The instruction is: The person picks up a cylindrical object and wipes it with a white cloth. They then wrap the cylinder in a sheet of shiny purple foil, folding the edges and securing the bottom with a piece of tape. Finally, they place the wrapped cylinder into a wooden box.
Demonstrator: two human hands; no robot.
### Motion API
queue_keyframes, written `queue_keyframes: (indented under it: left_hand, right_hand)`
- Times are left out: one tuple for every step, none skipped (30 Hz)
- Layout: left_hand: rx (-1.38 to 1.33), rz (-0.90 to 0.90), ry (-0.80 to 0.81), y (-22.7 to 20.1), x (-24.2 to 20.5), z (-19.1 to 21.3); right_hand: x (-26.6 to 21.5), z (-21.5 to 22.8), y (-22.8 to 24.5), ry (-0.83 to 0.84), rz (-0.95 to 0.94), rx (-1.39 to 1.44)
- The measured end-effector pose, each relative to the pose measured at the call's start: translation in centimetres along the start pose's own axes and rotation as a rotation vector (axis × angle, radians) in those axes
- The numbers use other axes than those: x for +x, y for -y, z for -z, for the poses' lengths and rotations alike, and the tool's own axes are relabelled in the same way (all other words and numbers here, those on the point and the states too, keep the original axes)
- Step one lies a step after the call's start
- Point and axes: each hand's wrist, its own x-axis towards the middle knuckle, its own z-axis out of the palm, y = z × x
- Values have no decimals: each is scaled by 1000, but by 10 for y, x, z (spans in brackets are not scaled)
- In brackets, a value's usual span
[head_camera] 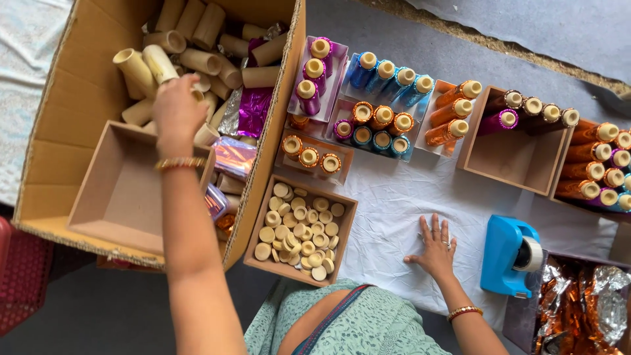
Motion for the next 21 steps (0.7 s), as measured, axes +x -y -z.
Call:
queue_keyframes:
  left_hand:
    - [23,-93,-21,0,33,-25]
    - [24,-107,-20,-3,53,-43]
    - [64,-128,-28,-7,73,-62]
    - [104,-150,-37,-12,93,-82]
    - [105,-177,-32,-8,106,-97]
    - [156,-154,27,-5,119,-113]
    - [209,-138,86,-6,133,-130]
    - [213,-173,93,1,143,-141]
    - [228,-137,89,7,153,-154]
    - [244,-101,84,13,163,-167]
    - [246,-132,93,20,164,-173]
    - [280,-125,25,27,166,-179]
    - [310,-110,-47,36,167,-184]
    - [309,-133,-41,39,167,-183]
    - [307,-173,-109,45,169,-178]
    - [304,-213,-177,52,170,-173]
    - [305,-220,-172,50,165,-162]
    - [283,-193,-215,49,160,-150]
    - [265,-160,-260,51,155,-135]
    - [270,-162,-259,44,144,-118]
    - [201,-91,-290,35,136,-97]
  right_hand:
    - [0,3,2,11,-10,-14]
    - [2,5,4,8,-22,-5]
    - [1,6,5,22,-28,-18]
    - [1,7,5,36,-34,-30]
    - [1,8,8,36,-57,-15]
    - [2,9,9,49,-60,-23]
    - [0,9,10,64,-70,-28]
    - [0,13,13,66,-99,-9]
    - [-2,17,14,80,-97,-13]
    - [-4,20,14,94,-94,-16]
    - [-6,23,17,99,-122,-1]
    - [-8,26,20,105,-111,-1]
    - [-8,31,22,109,-93,-5]
    - [-10,31,21,111,-114,5]
    - [-9,32,22,110,-105,7]
    - [-8,32,23,109,-95,8]
    - [-9,32,22,113,-102,12]
    - [-11,32,21,108,-94,12]
    - [-10,31,22,103,-79,12]
    - [-11,30,20,106,-78,16]
    - [-9,28,20,95,-70,27]
